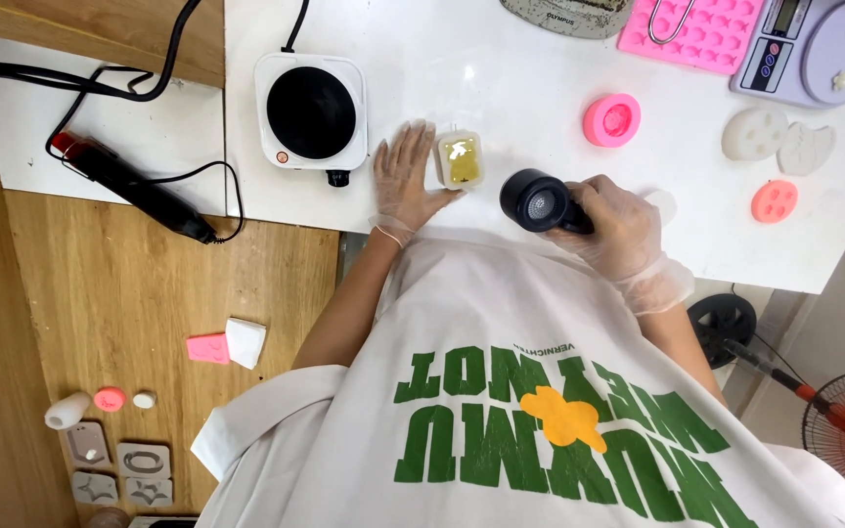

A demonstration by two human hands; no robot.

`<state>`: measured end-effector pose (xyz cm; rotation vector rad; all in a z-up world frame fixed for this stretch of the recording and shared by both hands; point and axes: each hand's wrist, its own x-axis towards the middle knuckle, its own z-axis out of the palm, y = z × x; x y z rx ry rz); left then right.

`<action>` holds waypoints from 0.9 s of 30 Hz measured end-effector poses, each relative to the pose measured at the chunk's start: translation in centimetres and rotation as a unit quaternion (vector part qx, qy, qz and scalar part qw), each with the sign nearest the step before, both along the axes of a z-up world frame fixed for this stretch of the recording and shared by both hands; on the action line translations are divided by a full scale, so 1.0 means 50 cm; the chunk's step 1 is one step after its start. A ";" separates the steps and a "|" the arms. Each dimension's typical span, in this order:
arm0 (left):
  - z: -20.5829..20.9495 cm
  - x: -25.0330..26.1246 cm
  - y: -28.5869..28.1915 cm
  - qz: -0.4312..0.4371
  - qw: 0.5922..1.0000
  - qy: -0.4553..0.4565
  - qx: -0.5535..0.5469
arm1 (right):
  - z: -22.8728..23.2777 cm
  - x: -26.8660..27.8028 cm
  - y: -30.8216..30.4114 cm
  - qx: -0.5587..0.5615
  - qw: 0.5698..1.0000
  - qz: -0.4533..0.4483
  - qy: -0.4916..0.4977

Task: The person is pouring melted wax from a pot into a mold and then using a heat gun to smooth the surface of the wax.

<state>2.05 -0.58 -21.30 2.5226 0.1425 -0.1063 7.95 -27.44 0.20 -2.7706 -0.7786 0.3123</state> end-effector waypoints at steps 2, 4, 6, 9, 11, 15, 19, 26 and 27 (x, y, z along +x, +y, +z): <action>-0.003 0.011 0.003 -0.014 1.000 -0.020 0.000 | 0.003 0.001 0.002 0.014 1.000 0.002 -0.009; -0.006 0.019 0.004 -0.028 0.999 -0.042 0.000 | 0.005 -0.001 0.002 0.028 0.999 0.003 -0.022; -0.007 0.019 0.006 -0.038 0.999 -0.039 0.002 | 0.005 -0.007 0.001 0.041 0.999 -0.013 -0.026; -0.008 0.024 0.009 -0.051 0.998 -0.047 0.006 | 0.018 -0.005 0.005 0.047 0.999 -0.024 -0.014; 0.004 0.037 0.014 -0.064 0.997 -0.042 0.008 | 0.013 -0.008 0.000 0.048 0.998 -0.024 -0.017; 0.024 0.068 0.028 -0.122 0.992 0.005 0.017 | 0.001 -0.013 -0.010 0.055 0.998 -0.029 -0.014; 0.054 0.106 0.042 -0.164 0.985 0.047 0.036 | 0.002 -0.017 -0.009 0.045 0.998 -0.034 -0.013; 0.055 0.144 0.039 -0.204 0.978 0.034 0.033 | 0.053 -0.008 0.028 0.078 0.996 -0.026 -0.021; 0.054 0.149 0.037 -0.211 0.976 0.049 0.031 | 0.052 -0.008 0.027 0.079 0.996 -0.027 -0.025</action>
